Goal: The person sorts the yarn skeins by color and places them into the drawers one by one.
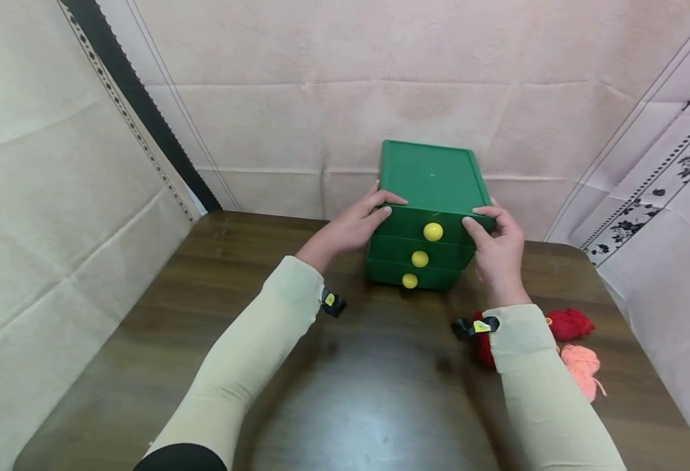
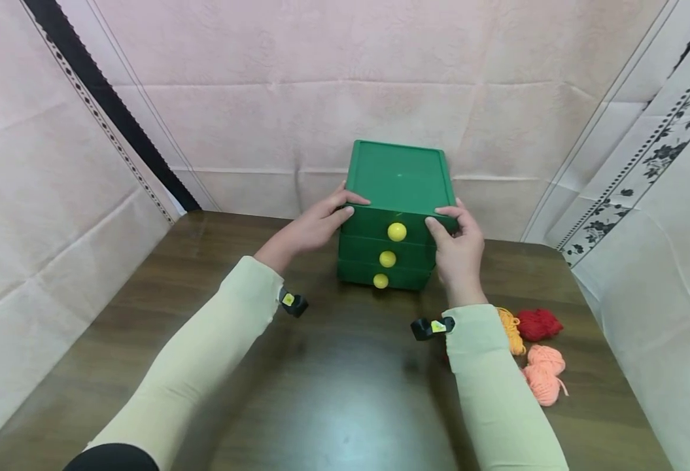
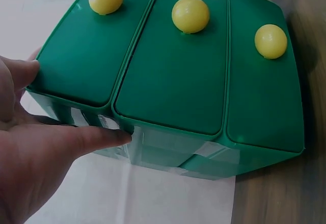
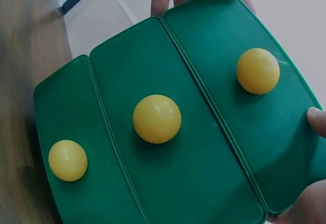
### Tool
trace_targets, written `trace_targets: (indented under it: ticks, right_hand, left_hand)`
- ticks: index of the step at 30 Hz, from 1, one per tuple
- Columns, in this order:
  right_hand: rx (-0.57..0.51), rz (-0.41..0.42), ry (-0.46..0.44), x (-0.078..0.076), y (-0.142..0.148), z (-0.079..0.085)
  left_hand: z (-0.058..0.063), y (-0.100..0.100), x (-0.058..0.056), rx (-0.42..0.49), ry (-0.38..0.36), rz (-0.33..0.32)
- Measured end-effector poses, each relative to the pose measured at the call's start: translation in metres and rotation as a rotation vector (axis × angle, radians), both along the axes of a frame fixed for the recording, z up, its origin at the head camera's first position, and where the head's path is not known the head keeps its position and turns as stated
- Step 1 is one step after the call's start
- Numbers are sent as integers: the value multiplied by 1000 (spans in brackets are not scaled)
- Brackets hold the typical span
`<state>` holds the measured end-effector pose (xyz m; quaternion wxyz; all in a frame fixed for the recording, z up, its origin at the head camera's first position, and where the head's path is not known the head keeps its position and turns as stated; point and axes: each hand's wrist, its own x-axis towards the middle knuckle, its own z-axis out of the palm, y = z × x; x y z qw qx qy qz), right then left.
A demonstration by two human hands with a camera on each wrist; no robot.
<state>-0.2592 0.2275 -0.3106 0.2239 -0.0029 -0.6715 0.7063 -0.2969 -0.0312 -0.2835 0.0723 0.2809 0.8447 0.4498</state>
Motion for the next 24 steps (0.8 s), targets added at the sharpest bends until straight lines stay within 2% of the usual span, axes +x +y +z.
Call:
trace_targets:
  ticks: [16,24]
  right_hand:
    - [34,50,-25,-8,-23,-2]
    - [70,71,-42,-9,-26,-2]
  left_hand:
    - [-13,-27,-7,61,-37,67]
    - [-22,-32,-12,101,-30,77]
